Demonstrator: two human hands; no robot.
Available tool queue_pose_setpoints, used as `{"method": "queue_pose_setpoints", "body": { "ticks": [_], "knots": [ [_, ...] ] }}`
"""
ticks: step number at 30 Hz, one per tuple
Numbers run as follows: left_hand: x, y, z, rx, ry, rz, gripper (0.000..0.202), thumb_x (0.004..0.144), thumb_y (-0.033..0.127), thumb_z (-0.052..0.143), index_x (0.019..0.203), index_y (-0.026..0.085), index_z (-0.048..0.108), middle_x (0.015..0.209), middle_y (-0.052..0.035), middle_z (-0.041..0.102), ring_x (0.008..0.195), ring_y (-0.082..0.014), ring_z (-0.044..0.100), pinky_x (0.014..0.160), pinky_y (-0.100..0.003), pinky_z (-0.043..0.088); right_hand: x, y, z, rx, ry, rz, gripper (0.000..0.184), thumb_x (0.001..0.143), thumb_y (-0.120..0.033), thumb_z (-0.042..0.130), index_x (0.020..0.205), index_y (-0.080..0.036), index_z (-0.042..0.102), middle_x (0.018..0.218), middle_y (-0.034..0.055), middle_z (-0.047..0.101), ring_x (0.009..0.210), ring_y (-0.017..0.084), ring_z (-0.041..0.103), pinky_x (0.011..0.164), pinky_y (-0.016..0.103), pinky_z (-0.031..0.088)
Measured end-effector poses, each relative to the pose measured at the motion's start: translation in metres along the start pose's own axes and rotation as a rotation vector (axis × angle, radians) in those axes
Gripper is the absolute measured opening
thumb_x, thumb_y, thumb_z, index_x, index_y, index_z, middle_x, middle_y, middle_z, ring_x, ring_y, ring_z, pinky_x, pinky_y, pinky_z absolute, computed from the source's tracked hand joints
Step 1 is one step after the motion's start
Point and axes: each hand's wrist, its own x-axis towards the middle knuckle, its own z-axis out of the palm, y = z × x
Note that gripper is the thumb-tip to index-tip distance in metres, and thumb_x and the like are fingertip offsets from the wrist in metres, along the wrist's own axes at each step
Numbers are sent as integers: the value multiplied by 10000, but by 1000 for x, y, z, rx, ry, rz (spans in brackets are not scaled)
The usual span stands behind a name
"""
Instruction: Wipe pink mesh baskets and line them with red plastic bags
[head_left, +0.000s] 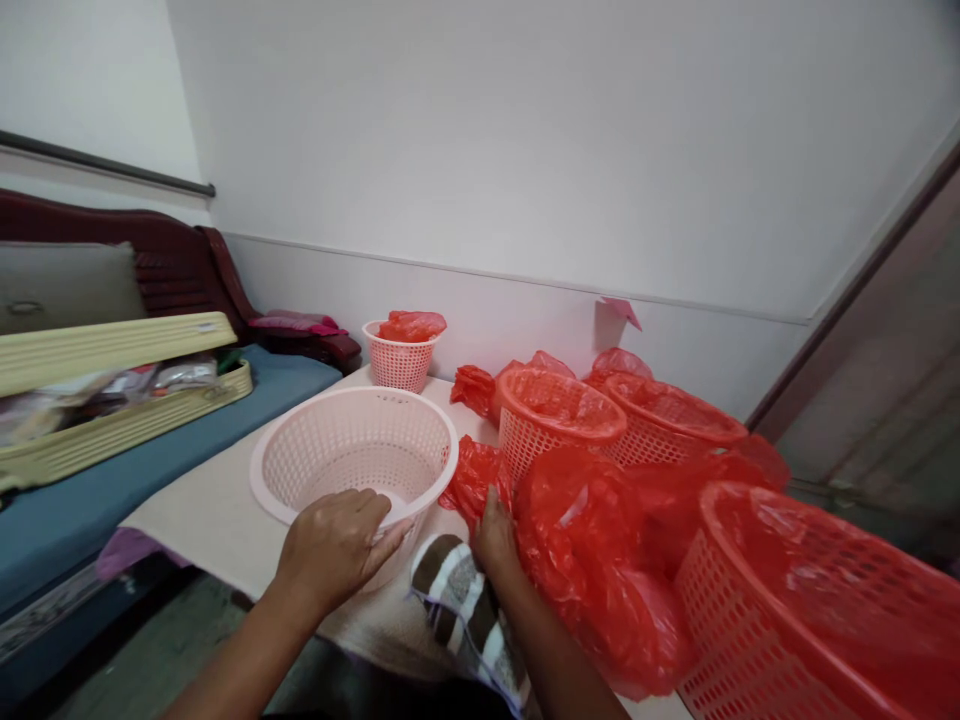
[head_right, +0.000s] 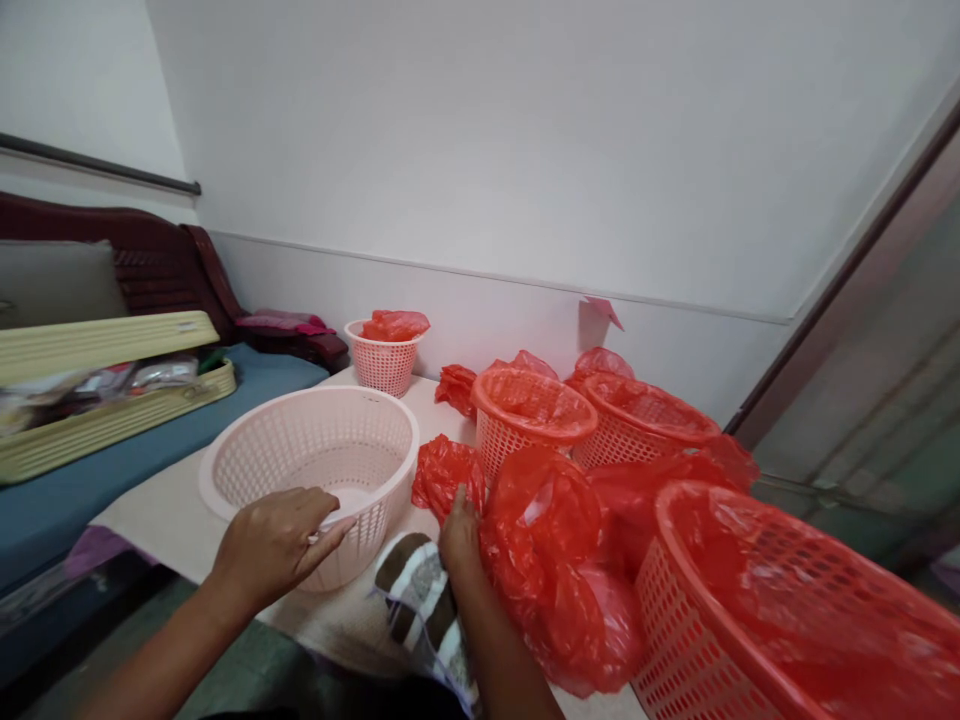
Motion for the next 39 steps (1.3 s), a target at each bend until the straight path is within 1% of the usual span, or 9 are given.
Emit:
{"method": "queue_pose_setpoints", "body": {
  "ticks": [4,8,15,20,25,27,29,34,39],
  "knots": [
    [-1,0,1,-7,-29,-26,394,957,503,364,782,232,589,712,-28,635,693,-237,630,618,-356,415,9,-8,-12,110,22,8,312,777,-114,413,978,-130,651,729,91,642,704,212,611,730,341,458],
    [-3,0,1,-14,-32,-45,414,957,514,359,785,220,595,717,-41,643,706,-230,631,626,-345,409,19,-29,-41,269,108,2,212,788,-200,392,782,-182,603,637,38,584,609,184,533,658,314,428],
    [-3,0,-2,-36,-35,-41,424,963,508,338,789,219,594,735,-43,651,719,-249,644,611,-355,408,31,-66,-112,602,235,-45,243,762,-359,442,790,-171,594,743,32,626,712,184,554,702,298,449],
    [-10,6,-3,-56,-32,-37,407,964,497,341,800,222,593,736,-41,644,734,-266,646,617,-373,417,33,-103,-166,816,338,-79,254,797,-392,483,911,-187,580,838,3,613,752,165,557,707,286,464],
    [-15,12,-6,-89,-58,-25,421,964,493,328,800,212,594,740,-56,635,742,-286,641,626,-395,426,18,-152,-207,1166,573,-197,260,801,-356,579,1013,-206,582,906,-2,614,780,150,574,772,305,479],
    [-15,12,-8,-112,-77,-21,430,963,496,327,807,202,599,750,-67,638,749,-293,641,627,-399,427,12,-168,-209,1152,666,-222,326,813,-380,584,1085,-203,562,1000,28,622,869,169,592,849,335,475],
    [-13,10,-10,-143,-96,-22,447,961,504,323,816,190,606,756,-80,639,750,-303,639,627,-407,426,9,-180,-198,1056,621,-222,390,807,-402,584,1128,-186,535,1076,65,623,958,194,594,905,352,462],
    [-6,7,-16,-298,-113,-31,476,941,538,351,876,157,630,827,-123,647,807,-330,626,692,-453,442,9,-198,-141,640,47,-380,309,815,-311,502,1084,-161,531,928,75,646,832,204,599,805,331,484],
    [-1,2,-21,-600,-47,-144,368,898,509,480,973,177,621,966,-114,639,930,-293,596,820,-453,448,3,-203,-100,350,-179,-458,301,810,-186,429,1092,-175,533,760,25,600,678,185,557,691,304,456]
  ]
}}
